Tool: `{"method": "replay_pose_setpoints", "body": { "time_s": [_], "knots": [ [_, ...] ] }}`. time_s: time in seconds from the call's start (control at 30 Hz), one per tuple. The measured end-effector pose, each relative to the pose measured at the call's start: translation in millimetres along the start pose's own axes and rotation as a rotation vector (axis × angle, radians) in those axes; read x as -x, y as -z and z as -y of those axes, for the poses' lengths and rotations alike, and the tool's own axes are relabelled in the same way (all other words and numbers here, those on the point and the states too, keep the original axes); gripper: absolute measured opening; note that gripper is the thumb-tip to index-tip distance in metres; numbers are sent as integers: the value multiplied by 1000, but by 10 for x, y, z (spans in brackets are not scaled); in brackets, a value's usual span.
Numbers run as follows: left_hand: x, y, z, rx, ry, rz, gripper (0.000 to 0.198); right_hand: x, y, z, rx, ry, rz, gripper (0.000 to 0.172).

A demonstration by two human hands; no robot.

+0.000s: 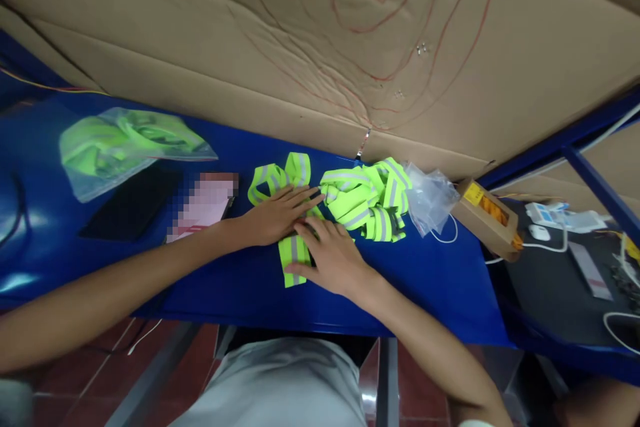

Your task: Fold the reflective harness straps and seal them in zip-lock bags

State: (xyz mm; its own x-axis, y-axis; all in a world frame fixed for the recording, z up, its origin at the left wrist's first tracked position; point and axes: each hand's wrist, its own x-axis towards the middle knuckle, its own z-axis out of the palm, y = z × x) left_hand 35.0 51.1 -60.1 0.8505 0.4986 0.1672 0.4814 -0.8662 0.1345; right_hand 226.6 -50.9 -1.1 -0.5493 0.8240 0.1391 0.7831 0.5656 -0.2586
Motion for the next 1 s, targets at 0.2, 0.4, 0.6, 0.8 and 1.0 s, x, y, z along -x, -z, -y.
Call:
{"method": "replay_pose_setpoints", "body": {
  "time_s": [0.2, 0.4, 0.6, 0.8, 1.0],
  "knots": [
    [2, -66, 36, -35, 71, -102, 51, 391, 23, 137, 75, 201, 44, 32],
    [49, 106, -52, -71, 158, -141, 46, 964, 56, 320, 125, 283, -75, 41],
    [158, 216, -310, 16, 76, -95, 48, 513, 39, 352, 52, 111, -52, 43],
    [223, 59, -328, 14, 51, -25, 48, 375, 16, 279, 22, 47, 218, 54],
    [151, 100, -311, -46, 136, -64, 52, 996, 21, 327, 25, 199, 79, 23]
  ]
}}
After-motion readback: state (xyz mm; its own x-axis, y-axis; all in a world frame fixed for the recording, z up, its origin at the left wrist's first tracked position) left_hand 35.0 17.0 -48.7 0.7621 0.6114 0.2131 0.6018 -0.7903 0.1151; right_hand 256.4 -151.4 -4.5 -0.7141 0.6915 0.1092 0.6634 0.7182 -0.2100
